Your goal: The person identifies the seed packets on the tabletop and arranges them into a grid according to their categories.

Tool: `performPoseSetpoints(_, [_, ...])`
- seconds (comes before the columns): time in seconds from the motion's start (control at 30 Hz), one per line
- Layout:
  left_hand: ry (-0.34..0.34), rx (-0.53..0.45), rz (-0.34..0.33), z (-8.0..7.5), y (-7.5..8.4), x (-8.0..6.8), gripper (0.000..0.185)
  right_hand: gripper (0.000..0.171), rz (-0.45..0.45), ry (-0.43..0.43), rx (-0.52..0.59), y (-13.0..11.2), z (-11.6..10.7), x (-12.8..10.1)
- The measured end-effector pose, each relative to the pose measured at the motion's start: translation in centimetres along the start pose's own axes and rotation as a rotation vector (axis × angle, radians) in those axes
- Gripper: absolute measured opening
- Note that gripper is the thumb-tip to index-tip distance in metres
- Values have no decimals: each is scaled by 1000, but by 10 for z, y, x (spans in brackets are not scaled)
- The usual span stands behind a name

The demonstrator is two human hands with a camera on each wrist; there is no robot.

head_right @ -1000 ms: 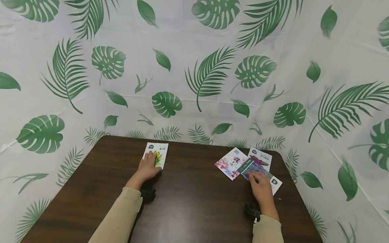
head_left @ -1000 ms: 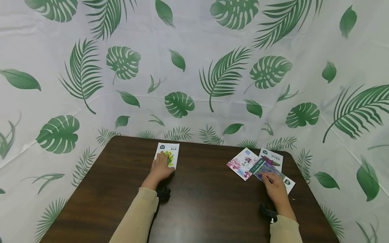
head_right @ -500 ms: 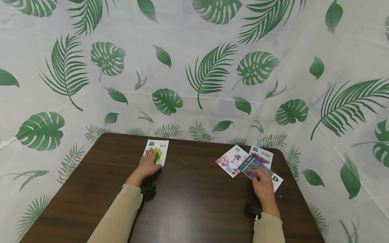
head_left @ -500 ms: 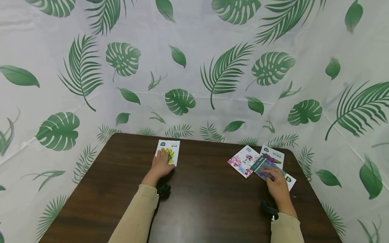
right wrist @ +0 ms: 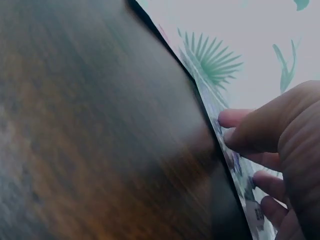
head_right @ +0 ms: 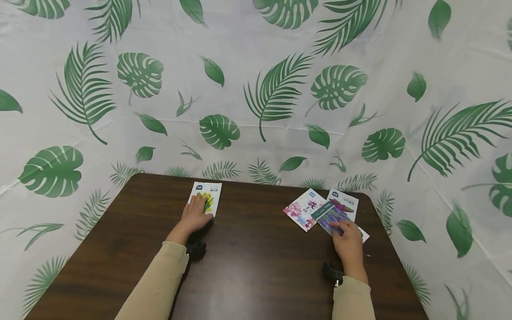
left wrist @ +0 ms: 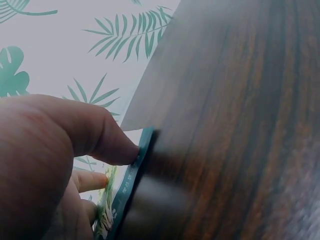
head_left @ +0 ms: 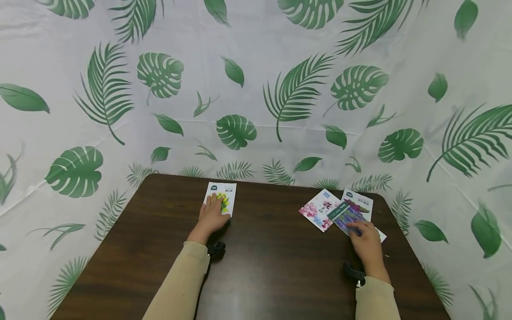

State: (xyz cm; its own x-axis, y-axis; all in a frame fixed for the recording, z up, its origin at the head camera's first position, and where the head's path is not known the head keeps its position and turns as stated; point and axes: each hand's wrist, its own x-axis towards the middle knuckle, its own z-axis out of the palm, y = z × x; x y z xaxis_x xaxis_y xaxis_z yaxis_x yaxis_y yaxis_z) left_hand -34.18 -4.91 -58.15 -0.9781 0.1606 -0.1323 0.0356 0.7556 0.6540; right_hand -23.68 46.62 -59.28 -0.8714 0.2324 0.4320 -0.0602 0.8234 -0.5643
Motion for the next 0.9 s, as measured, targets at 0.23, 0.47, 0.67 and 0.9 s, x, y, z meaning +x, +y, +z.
performPoseSetpoints(0.23, [-1,-3,-24,-1,-5,-4,82,41,105,-104,-23,-5,4,-1])
performPoseSetpoints(0.47, [-16,-5,-38,7,-17,-10,82,38,142,-178,-59,-3,10,-16])
performPoseSetpoints(0.67, [-10,-22,-29,6,-12,-12,81,24,100,-160,-48,-3,11,-18])
performPoseSetpoints(0.9, [20,-26,7,2,-5,-4,81,23,74,-180,-42,-5,6,-7])
